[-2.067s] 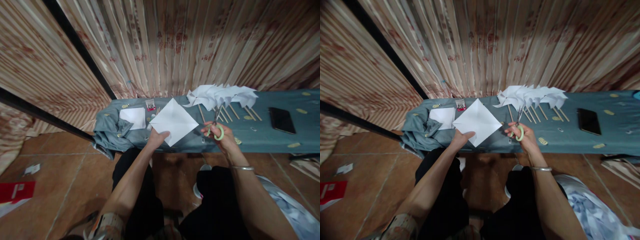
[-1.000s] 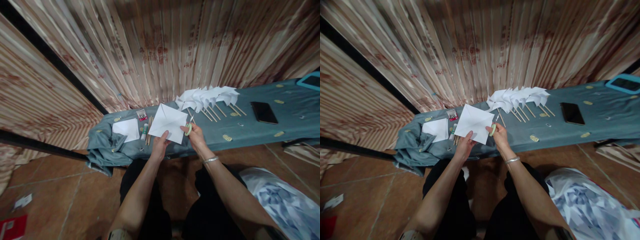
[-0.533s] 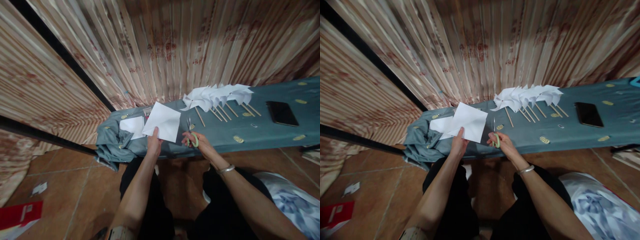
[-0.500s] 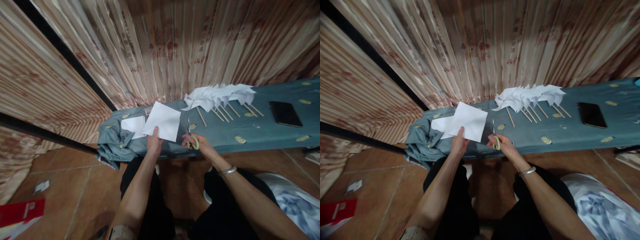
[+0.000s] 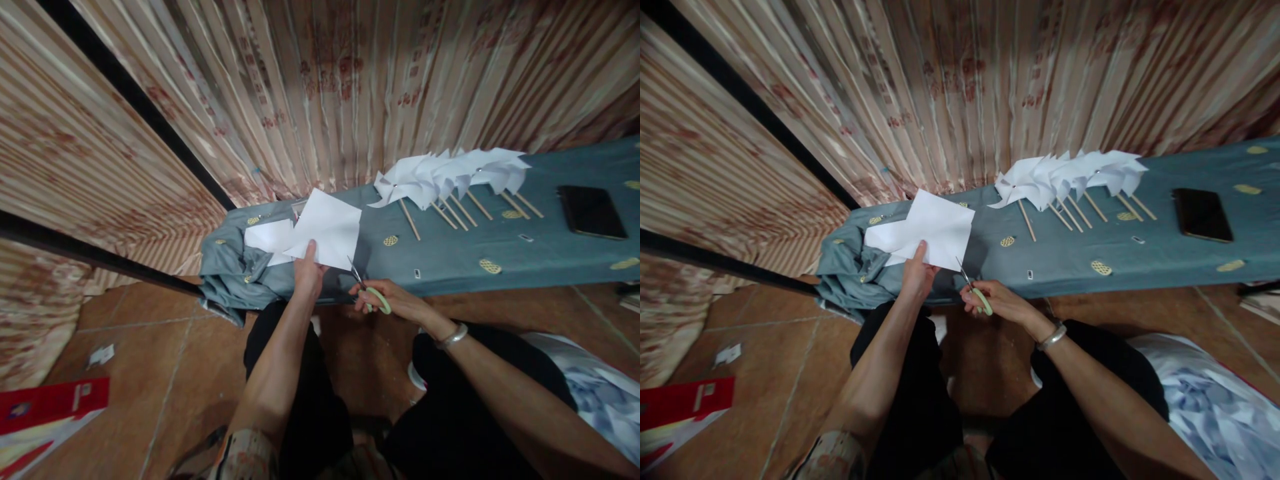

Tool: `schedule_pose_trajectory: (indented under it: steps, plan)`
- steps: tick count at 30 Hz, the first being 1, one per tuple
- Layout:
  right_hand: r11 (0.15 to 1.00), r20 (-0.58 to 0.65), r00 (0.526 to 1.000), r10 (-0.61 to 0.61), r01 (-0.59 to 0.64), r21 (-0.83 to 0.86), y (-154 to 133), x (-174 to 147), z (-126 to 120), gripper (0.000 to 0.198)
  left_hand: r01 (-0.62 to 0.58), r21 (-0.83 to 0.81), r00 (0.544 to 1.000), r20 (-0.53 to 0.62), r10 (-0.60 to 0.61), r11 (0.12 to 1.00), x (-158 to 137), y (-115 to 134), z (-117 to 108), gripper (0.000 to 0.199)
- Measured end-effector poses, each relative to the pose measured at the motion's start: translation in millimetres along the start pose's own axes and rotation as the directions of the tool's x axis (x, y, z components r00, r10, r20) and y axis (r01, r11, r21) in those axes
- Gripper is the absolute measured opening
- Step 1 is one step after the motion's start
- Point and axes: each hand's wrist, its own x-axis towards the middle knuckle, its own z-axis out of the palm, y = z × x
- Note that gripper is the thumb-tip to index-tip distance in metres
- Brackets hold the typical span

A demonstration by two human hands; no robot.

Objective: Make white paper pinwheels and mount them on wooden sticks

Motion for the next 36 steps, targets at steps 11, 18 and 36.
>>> schedule_pose_trajectory:
  steps: [11, 18, 36]
  plan:
    - [1.0, 0.028, 1.0, 0.002, -0.001, -0.021, 2.7, 2.9, -1.9, 0.057, 0.011, -0.033, 1.0, -0.012, -0.012, 0.999, -3.0, -3.2, 6.3, 0.027]
    - [1.0, 0.024, 1.0, -0.012, 0.012, -0.021, 4.2, 3.9, -2.5, 0.056, 0.02, -0.033, 1.0, -0.015, -0.02, 0.999, -4.7, -4.2, 7.4, 0.027]
    - [0.999, 0.011, 1.0, 0.006, -0.005, -0.031, 3.8, 5.0, -1.9, 0.059, 0.019, -0.02, 1.0, -0.009, -0.02, 1.0, -4.3, -5.7, 5.4, 0.023]
